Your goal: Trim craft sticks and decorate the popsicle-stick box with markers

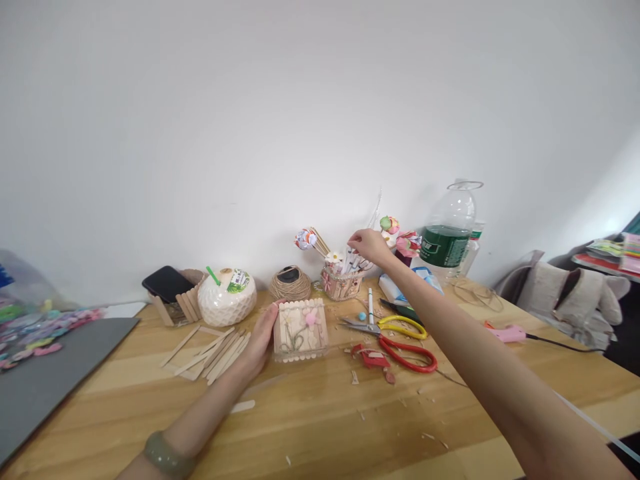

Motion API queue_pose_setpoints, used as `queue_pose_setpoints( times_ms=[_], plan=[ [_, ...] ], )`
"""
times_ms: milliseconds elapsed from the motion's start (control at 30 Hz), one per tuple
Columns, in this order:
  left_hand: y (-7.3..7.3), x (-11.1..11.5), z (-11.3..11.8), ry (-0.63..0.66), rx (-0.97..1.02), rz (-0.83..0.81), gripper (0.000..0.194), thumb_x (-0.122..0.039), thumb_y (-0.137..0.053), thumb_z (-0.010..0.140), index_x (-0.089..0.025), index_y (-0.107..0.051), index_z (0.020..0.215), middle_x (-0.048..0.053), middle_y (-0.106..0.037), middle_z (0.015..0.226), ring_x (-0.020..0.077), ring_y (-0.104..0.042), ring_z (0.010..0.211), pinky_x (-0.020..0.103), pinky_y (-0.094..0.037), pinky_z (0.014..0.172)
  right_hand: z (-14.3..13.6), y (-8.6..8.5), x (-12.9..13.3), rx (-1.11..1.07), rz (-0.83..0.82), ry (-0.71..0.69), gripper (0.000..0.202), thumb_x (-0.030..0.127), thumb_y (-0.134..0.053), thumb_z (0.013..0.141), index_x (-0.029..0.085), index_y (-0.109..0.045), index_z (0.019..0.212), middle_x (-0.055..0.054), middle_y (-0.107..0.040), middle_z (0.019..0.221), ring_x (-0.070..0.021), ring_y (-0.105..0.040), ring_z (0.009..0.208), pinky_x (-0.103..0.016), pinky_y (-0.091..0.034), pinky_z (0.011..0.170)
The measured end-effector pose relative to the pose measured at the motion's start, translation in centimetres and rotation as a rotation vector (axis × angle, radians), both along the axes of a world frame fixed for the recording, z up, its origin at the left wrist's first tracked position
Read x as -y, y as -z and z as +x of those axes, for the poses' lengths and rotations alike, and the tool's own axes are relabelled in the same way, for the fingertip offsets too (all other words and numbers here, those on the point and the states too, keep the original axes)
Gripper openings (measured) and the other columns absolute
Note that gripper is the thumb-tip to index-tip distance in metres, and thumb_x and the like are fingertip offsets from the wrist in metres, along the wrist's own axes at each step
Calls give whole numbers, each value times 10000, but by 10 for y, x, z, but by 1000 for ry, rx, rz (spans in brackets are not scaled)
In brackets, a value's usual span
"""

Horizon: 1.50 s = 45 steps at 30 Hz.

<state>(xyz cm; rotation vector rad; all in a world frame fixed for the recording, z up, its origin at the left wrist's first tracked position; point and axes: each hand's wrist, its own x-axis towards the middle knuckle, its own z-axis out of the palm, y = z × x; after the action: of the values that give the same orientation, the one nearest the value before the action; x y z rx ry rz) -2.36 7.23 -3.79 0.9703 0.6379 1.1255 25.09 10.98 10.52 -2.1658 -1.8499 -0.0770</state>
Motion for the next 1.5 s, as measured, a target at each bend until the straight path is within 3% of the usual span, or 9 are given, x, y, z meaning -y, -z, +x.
queue_pose_setpoints(
  times_ms=[200, 733, 1000, 1233, 1367, 1500],
  plan=[
    [-1, 1, 1, 3, 10, 8, 539, -537, -616, 731, -145, -617, 1102, 119, -652, 1142, 290, -530, 1146, 408, -362, 1002, -1, -4, 2, 54, -49, -27, 270, 287, -537, 894, 167, -548, 1136, -72, -579, 1148, -203, -601, 947, -400, -513, 789],
    [-10, 6, 1, 12, 34, 0, 526, -530, -628, 724, -137, -631, 1073, 123, -649, 1153, 295, -531, 1147, 402, -362, 1007, -3, 3, 7, 220, -179, 133, 289, 284, -545, 889, 159, -539, 1150, -83, -571, 1160, -209, -596, 963, -406, -508, 800],
    [-10, 7, 2, -9, 30, -8, 511, -532, -655, 694, -148, -649, 1031, 111, -675, 1101, 301, -545, 1129, 407, -373, 999, 3, -1, 6, 156, -223, 56, 280, 283, -544, 890, 171, -540, 1147, -74, -573, 1156, -206, -598, 960, -402, -511, 793],
    [-9, 6, 2, -3, 36, 0, 531, -538, -662, 684, -152, -645, 1049, 108, -683, 1083, 297, -555, 1113, 398, -384, 988, 3, -5, 3, 47, -193, -105, 272, 287, -535, 895, 170, -547, 1139, -71, -577, 1153, -205, -600, 950, -398, -513, 790],
    [-7, 3, 2, 9, 37, 7, 524, -540, -652, 693, -146, -648, 1039, 116, -681, 1083, 299, -566, 1094, 407, -389, 978, -10, 4, 6, 42, -167, -150, 294, 289, -540, 892, 163, -532, 1157, -77, -574, 1154, -206, -600, 953, -409, -512, 792],
    [-4, 2, 1, -15, 23, 17, 491, -531, -640, 710, -153, -654, 1023, 105, -672, 1105, 281, -534, 1140, 398, -335, 1023, -23, 18, 6, 80, -89, -71, 284, 293, -539, 892, 163, -541, 1144, -76, -577, 1149, -207, -598, 956, -411, -508, 797]
  ],
)
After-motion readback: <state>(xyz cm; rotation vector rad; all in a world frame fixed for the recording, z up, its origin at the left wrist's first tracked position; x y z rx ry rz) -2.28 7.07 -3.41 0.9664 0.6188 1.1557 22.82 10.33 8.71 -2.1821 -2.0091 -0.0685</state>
